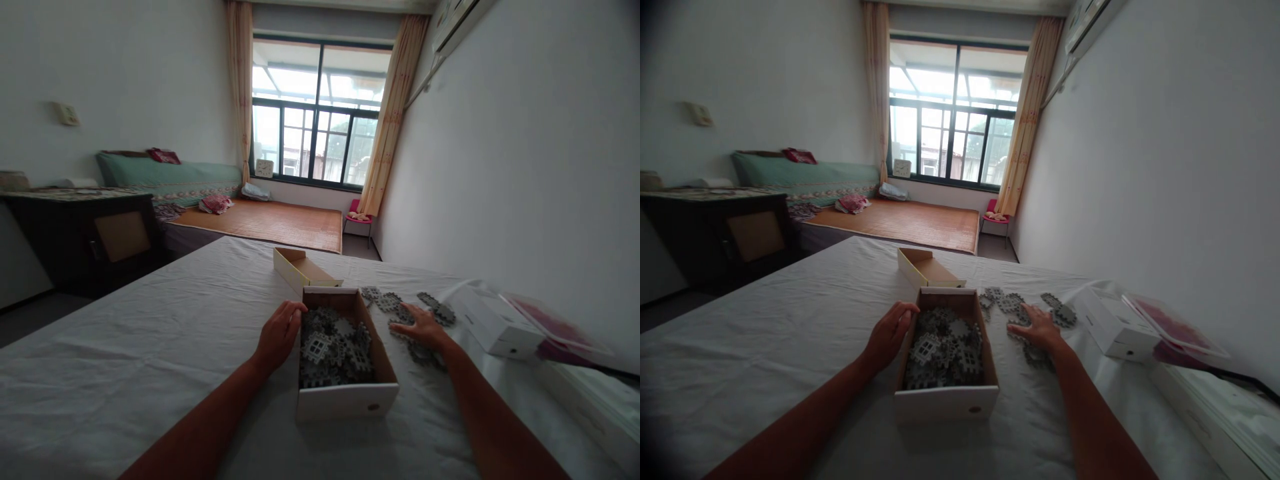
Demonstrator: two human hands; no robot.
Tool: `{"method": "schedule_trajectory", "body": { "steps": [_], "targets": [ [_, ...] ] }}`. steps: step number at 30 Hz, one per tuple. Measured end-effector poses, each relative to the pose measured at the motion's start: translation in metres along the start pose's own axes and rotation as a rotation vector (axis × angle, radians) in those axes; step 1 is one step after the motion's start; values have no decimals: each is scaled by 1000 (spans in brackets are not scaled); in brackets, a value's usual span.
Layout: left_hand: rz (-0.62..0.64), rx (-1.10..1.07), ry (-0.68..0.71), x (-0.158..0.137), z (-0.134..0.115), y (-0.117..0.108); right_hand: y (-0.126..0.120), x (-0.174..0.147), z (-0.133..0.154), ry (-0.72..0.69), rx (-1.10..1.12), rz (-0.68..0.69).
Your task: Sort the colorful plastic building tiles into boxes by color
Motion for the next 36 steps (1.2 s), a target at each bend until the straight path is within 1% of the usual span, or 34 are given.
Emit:
{"method": "schedule_trajectory", "body": {
  "steps": [3, 5, 12, 14, 18, 20, 27, 30, 32, 34, 36],
  "targets": [
    [-1, -1, 5, 0, 0, -1, 9, 0, -6, 46, -121, 34],
    [5, 1, 9, 0, -1, 0, 14, 1, -9, 39, -157, 55],
    [3, 2, 6, 0, -1, 0, 5, 8, -15, -60, -144, -25],
    [0, -5, 9, 0, -2, -1, 5, 9, -17, -53, -155, -44],
    [0, -8, 10, 0, -2, -1, 12, 6, -21, 5, -171, -1],
    [2, -5, 7, 0, -1, -1, 11, 5, -20, 17, -157, -10],
    [18, 1, 3, 0, 1, 2, -12, 4, -4, -71, 50, -172],
    [22, -9, 3, 1, 2, 2, -22, 5, 9, -168, 96, -253],
    [23, -15, 3, 0, 2, 2, -36, 5, 23, -224, 153, -360],
    [28, -20, 3, 0, 2, 2, -56, 2, 41, -227, 245, -481],
    [35, -22, 4, 0, 1, 3, -73, -4, 71, -224, 372, -554]
  ]
}}
Point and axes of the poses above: each hand's wrist, its own x-axis towards the middle knuckle, its own y-axis out of the palm, z = x × y, the point moved 10 cm from there along x, towards the middle knuckle, and after that the axes turned 14 degrees about -y, right-handed, at the moved point
